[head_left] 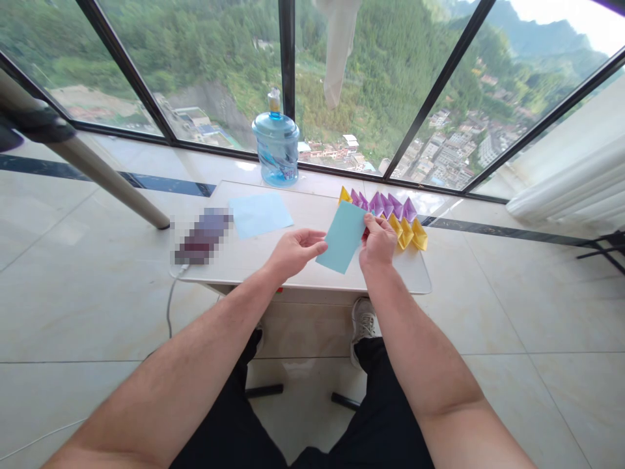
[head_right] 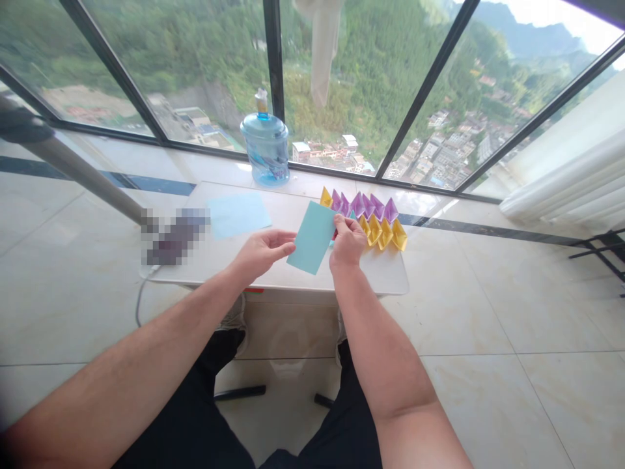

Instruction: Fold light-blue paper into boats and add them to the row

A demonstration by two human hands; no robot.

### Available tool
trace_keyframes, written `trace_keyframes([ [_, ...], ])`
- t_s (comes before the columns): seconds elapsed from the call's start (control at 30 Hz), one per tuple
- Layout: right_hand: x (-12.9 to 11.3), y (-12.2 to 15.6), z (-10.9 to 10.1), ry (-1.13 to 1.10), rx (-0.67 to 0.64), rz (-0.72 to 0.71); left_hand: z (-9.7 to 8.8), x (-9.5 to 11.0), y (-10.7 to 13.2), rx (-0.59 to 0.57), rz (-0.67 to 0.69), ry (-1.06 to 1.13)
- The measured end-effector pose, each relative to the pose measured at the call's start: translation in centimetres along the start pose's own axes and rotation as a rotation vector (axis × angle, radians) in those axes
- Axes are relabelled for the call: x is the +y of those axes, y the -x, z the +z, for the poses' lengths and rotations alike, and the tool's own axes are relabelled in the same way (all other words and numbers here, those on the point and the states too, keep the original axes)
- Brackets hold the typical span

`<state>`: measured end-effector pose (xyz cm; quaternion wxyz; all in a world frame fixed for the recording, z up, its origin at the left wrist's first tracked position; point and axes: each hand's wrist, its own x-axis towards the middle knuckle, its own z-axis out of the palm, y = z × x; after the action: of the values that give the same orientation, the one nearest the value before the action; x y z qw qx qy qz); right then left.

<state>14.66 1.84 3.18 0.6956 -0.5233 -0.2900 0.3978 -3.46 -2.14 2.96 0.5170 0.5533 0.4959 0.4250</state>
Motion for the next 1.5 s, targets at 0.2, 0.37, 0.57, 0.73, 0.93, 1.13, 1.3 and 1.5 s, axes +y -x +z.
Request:
trace_keyframes([
  [0.2, 0.5, 0.7, 0.2, 0.217, -0.08, -0.089, -0.3, -0.4, -0.7, 0.264, 0.093, -0.233],
  [0.37, -0.9, 2.2, -0.3, 0.829, -0.364, -0.851, -1.7, 0.0, -0.3, 0.246, 0.425, -0.929],
  [0.57, -0.1, 4.2, 0.1, 1.209, -0.696, -1.064, -1.1, 0.1, 0.4, 0.177, 0.606, -1.184],
  [0.73, 0.4, 4.5, 0.3, 1.249, -0.697, -1.073, -1.3, 0.0, 0.5, 0.161, 0.646, -1.142],
  [0.93, 0.0, 3.7, -0.1, 1.222, -0.675, -1.083, -2.9, 0.2, 0.1, 0.2, 0.576, -1.114],
  [1.13, -1.0, 1.2, -1.9, 1.086, -0.447, -0.872, -5.4, 0.0, -0.4, 0.244, 0.421, -1.051],
  [1.3, -1.5, 1.6, -1.4, 0.827, -0.613, -0.702, -4.8, 0.2, -0.4, 0.159, 0.396, -0.955],
  [1.5, -0.3, 3.2, -0.2, 0.948, -0.778, -0.523, -2.6, 0.4, 0.0, 0.043, 0.472, -0.879],
])
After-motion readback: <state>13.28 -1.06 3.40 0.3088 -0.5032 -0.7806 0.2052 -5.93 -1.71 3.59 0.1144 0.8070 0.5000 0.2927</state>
